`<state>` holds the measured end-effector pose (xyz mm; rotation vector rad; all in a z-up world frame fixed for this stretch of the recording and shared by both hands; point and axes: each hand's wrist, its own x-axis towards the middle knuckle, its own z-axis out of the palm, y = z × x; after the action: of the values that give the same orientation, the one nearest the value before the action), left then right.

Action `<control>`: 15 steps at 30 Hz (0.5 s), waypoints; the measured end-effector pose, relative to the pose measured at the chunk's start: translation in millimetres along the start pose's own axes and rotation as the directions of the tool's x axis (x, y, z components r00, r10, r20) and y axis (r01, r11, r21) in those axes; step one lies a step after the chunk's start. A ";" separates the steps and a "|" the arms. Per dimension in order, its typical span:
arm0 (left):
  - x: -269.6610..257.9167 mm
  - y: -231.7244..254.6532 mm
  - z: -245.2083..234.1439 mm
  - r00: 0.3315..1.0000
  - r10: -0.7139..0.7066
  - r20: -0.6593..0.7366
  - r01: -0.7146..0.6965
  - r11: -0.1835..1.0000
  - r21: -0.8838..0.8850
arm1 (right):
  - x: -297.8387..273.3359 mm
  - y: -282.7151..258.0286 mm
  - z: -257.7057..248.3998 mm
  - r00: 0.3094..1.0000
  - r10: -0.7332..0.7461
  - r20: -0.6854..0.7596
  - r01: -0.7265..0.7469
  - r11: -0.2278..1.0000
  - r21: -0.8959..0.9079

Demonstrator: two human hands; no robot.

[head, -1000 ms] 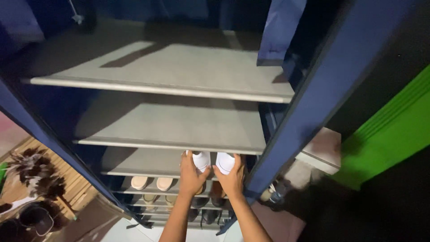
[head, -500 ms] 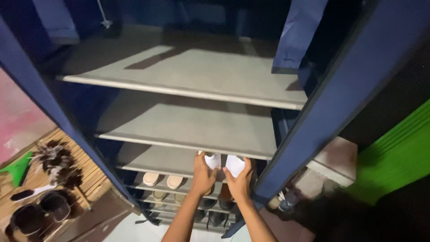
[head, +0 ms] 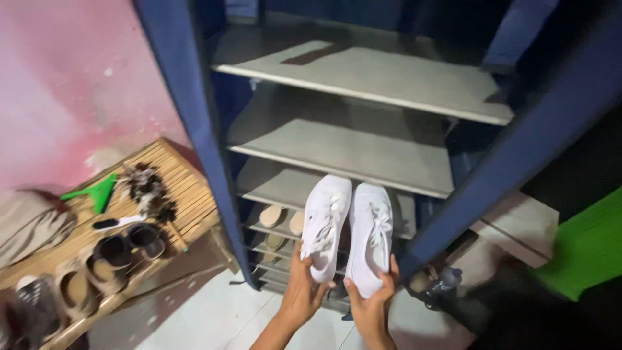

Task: The person removes multiple pairs of shoes from a blue shoe rack and places them on a nearby wooden table. The shoes include sneakers, flats, and sandals. The person handles each pair by hand and sets them down on the table.

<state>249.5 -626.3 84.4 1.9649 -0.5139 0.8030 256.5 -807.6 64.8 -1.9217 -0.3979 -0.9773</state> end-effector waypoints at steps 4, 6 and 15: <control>-58.3 16.6 -50.3 0.888 -0.445 0.115 0.454 0.888 -0.071 | -49.7 -35.5 16.8 0.995 -0.025 0.098 0.012 0.991 0.131; -79.2 22.9 -75.6 0.874 -0.483 0.061 0.486 0.871 -0.071 | -66.6 -55.1 27.5 0.988 -0.064 0.141 0.046 0.991 0.129; -160.3 48.2 -200.7 0.842 -0.498 -0.207 0.528 0.840 0.125 | -125.9 -146.6 91.1 0.943 -0.102 0.316 -0.023 0.929 0.369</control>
<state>40.7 -469.5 71.6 2.0368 0.2012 0.6681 129.5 -639.4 29.7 -1.7304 -0.7631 -0.5503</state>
